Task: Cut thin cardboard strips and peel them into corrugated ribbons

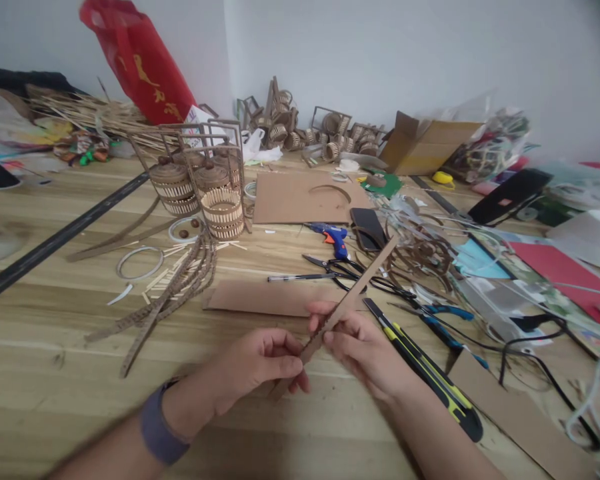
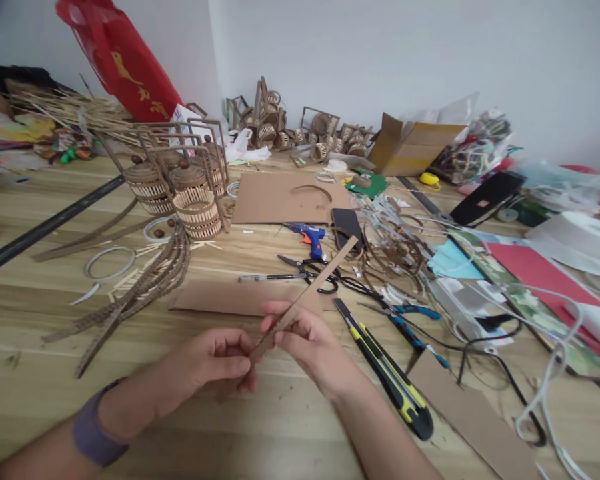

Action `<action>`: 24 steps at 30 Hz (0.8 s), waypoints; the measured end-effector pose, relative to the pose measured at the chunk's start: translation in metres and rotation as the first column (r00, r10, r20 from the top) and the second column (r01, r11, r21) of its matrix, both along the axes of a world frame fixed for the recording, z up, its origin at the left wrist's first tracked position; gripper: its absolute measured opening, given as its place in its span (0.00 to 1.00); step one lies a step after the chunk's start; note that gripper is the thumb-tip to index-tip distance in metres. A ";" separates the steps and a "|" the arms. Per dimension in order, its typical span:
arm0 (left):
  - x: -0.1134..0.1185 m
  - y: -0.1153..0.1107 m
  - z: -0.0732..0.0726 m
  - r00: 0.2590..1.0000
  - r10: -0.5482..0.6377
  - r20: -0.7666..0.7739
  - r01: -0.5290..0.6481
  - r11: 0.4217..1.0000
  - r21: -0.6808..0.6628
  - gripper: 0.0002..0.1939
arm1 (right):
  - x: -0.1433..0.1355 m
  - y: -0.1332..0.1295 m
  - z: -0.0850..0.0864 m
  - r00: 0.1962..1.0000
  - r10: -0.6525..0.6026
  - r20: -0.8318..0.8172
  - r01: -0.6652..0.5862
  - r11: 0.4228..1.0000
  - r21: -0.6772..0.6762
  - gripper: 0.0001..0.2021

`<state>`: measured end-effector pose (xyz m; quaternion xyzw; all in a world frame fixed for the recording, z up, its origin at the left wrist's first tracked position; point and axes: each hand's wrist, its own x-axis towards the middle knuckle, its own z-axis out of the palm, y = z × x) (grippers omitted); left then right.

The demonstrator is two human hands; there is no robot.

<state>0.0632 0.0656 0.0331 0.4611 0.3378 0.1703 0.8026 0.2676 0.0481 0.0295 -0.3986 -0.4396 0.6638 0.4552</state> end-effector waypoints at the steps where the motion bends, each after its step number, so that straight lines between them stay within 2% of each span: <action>1: 0.000 0.000 0.001 1.000 0.005 -0.001 -0.005 1.000 -0.006 0.26 | 0.000 0.000 -0.001 1.000 -0.012 -0.010 0.012 1.000 0.000 0.18; 7: -0.002 0.002 0.000 0.992 -0.127 0.024 0.127 0.992 0.021 0.28 | 0.001 -0.001 -0.002 0.999 -0.043 -0.024 0.043 0.999 0.006 0.21; 9: -0.001 0.002 -0.001 0.991 -0.129 0.037 0.129 0.992 0.005 0.29 | 0.000 0.000 0.000 0.999 -0.045 -0.007 0.045 0.999 0.001 0.22; 13: 0.000 0.004 -0.003 0.999 0.001 0.052 -0.002 1.000 0.019 0.28 | -0.006 0.005 0.004 0.983 -0.143 0.118 0.139 0.990 0.038 0.23; 16: 0.000 0.006 -0.003 0.986 0.127 0.107 -0.133 0.990 0.046 0.27 | -0.007 0.006 -0.001 0.943 -0.249 0.221 0.244 0.969 0.046 0.25; 19: 0.001 0.007 -0.005 0.969 0.197 0.152 -0.208 0.976 0.061 0.26 | -0.004 0.001 -0.007 0.895 -0.251 0.368 0.255 0.966 0.040 0.27; 22: 0.001 0.006 -0.007 0.965 0.209 0.159 -0.219 0.974 0.050 0.25 | -0.003 -0.004 -0.006 0.807 -0.246 0.537 0.161 0.966 0.200 0.31; 24: 0.001 0.006 -0.008 0.962 0.215 0.170 -0.225 0.974 0.038 0.25 | -0.006 -0.006 -0.003 0.734 -0.313 0.602 0.075 0.919 0.386 0.28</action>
